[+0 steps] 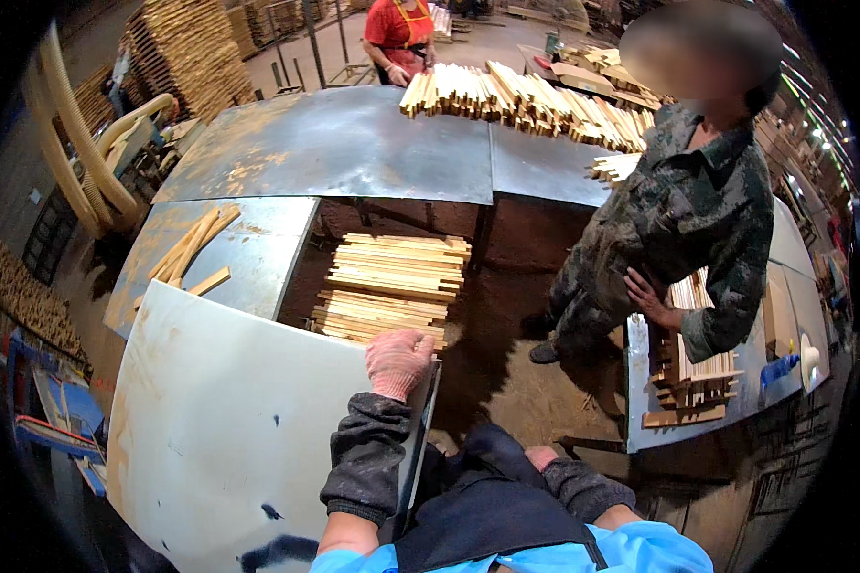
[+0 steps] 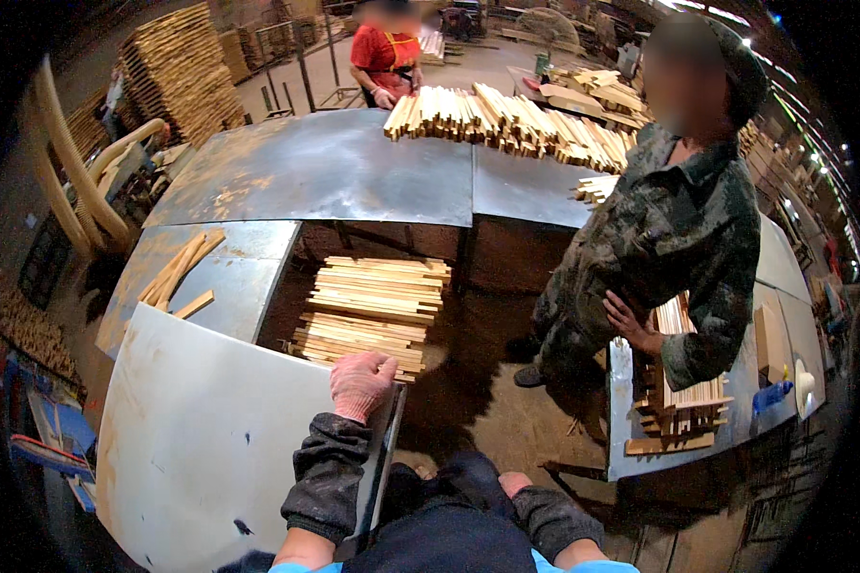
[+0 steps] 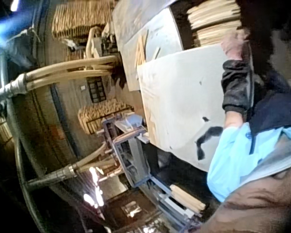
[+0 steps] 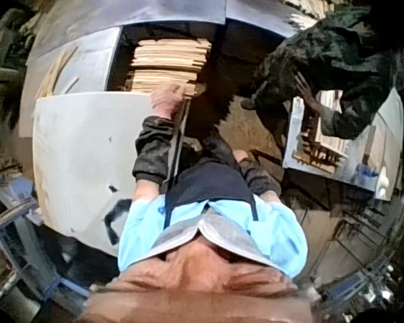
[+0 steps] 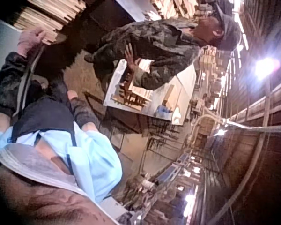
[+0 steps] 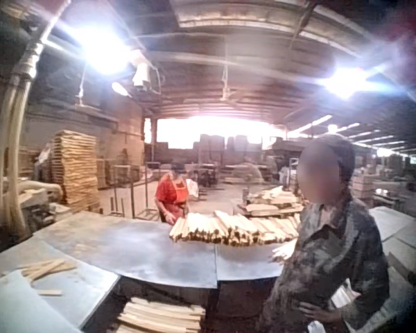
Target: The person sorts and stacks small wooden slats on a metal workbench in a workshop. They pick up bundles of wood, align them, and occasionally measure individual pieces with a digital caliper before placing them into organized stacks.
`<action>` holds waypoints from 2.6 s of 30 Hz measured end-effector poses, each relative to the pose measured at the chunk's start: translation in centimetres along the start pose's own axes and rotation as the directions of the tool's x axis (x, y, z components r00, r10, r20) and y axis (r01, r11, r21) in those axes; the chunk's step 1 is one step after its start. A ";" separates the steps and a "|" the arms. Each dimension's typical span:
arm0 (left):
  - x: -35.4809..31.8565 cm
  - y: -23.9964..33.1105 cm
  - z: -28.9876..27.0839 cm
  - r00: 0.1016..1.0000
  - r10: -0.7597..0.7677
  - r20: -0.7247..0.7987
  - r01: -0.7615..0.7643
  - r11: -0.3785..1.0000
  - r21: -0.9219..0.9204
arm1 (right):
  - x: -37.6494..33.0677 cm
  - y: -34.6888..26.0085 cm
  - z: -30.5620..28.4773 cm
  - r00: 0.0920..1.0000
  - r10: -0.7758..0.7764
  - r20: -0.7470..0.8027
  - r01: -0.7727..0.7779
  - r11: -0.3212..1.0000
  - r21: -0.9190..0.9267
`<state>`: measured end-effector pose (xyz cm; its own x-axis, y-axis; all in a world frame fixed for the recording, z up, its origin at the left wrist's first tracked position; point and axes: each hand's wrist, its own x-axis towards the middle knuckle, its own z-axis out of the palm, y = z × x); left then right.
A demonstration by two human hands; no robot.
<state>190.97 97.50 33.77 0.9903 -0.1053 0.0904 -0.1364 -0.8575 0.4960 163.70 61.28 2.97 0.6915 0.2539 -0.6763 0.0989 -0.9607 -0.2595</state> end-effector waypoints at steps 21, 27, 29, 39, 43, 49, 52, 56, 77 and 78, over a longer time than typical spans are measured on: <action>4.0 3.4 -0.6 0.861 -0.069 0.504 0.101 0.994 -0.036 | 4.6 7.3 -1.0 0.974 0.189 -0.123 -0.162 0.966 0.204; 5.6 11.3 4.0 0.697 0.123 0.706 -0.136 0.990 -0.039 | 10.0 9.0 -3.7 0.965 0.230 -0.124 -0.201 0.957 0.208; 5.0 12.4 8.1 0.641 0.158 0.751 -0.140 0.986 -0.088 | 10.4 10.3 -4.0 0.960 0.148 -0.239 -0.107 0.979 0.175; 10.9 12.6 11.3 0.592 0.043 0.805 0.016 0.998 -0.065 | 8.8 14.5 -2.2 0.969 -0.025 -0.247 0.034 0.999 0.033; 13.7 12.4 12.5 0.602 0.033 0.798 0.069 0.993 -0.094 | 10.2 13.9 -9.3 0.986 0.137 -0.099 -0.103 0.952 0.290; 20.7 11.3 15.5 0.557 0.060 0.829 0.073 0.990 -0.120 | 16.2 18.5 -19.0 0.966 0.234 -0.108 -0.197 0.942 0.272; 26.6 10.8 15.5 0.588 0.028 0.808 0.120 0.985 -0.122 | 20.6 19.2 -26.2 0.932 0.281 -0.231 -0.177 0.905 0.387; 31.7 7.2 18.0 0.708 0.042 0.705 0.099 0.982 -0.158 | 26.4 17.8 -39.4 0.867 -0.026 -0.498 0.092 0.990 0.109; 64.4 11.8 24.4 0.802 -0.042 0.596 0.108 0.991 -0.075 | 48.9 32.2 -87.0 0.561 0.626 -0.542 0.147 0.569 0.809; 67.5 12.9 25.3 0.793 -0.127 0.596 0.163 0.987 -0.007 | 50.5 33.6 -89.7 0.525 0.631 -0.571 0.154 0.590 0.793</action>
<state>256.73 66.62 24.40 0.8179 -0.2748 -0.5055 0.0262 -0.8598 0.5099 266.13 31.74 21.96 0.8338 -0.5376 -0.1251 -0.4030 -0.4381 -0.8035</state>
